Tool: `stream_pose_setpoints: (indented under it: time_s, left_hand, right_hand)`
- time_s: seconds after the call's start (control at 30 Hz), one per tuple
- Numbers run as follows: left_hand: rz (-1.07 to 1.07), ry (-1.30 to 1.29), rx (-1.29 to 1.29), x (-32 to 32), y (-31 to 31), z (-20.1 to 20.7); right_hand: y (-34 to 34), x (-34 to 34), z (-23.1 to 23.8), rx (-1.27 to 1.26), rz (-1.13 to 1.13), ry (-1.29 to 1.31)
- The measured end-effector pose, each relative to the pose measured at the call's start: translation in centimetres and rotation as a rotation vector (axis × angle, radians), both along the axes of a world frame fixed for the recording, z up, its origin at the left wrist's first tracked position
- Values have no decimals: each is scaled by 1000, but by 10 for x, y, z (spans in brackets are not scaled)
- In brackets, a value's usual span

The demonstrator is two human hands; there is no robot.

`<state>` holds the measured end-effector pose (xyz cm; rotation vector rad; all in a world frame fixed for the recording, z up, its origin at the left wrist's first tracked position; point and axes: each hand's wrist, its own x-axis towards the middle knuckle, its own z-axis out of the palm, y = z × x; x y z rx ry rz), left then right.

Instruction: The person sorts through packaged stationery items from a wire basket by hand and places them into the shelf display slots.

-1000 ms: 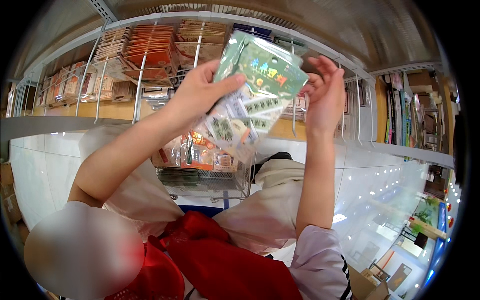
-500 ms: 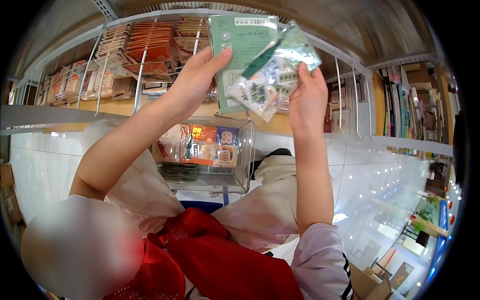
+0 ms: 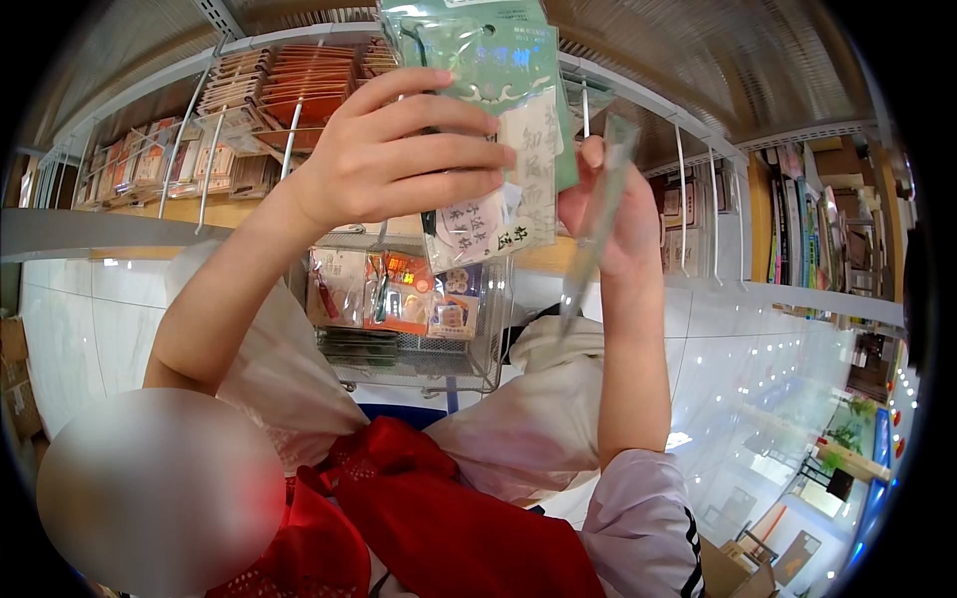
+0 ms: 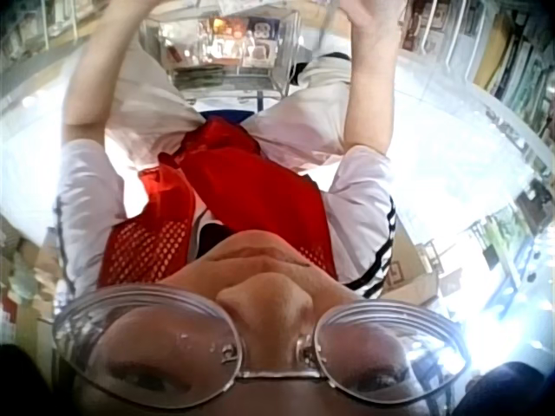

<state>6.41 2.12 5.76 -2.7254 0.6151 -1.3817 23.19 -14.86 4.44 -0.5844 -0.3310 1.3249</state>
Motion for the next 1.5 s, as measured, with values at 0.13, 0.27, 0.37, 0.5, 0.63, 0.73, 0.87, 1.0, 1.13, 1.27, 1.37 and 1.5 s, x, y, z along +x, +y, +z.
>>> stream_pose_setpoints:
  time_s: [0.13, 0.27, 0.37, 0.5, 0.63, 0.73, 0.87, 1.0, 1.13, 1.27, 1.37, 1.5]
  left_hand:
    - [-28, -21, -7, 1, -4, -6]
    - [41, 4, 54, 0, -5, -10]
    - [320, -151, -222, 9, -1, -12]
    - [-14, -82, -1356, 19, 3, -15]
    - [-651, 497, -2087, 9, -6, -4]
    - [-892, 569, -2123, 13, -19, -13]
    - [-654, 600, -2103, 15, -19, -12]
    - [-534, 509, -2042, 10, -20, -10]
    - [-94, 435, -2092, 7, -24, 0]
    - [-62, 317, -2151, 10, -14, -7]
    - [-141, 187, -2175, 14, -8, -12]
    - [-143, -11, -2135, 14, 2, -8]
  right_hand:
    - [3, -6, -4, -116, -45, -200]
    - [6, -17, -2, -196, -80, -389]
    - [7, -17, -2, -197, -151, -454]
    - [8, -19, -3, -211, -185, -444]
    - [9, -27, -9, -231, -89, -384]
    - [15, -37, -16, -259, -62, -329]
    - [20, -45, -16, -325, -73, -245]
    - [19, -42, -15, -347, -62, -225]
    - [17, -37, -12, -400, -8, -242]
    - [19, -39, -10, -414, -29, -271]
    - [17, -38, -13, -421, -16, -358]
    - [17, -41, -16, -432, -71, -331]
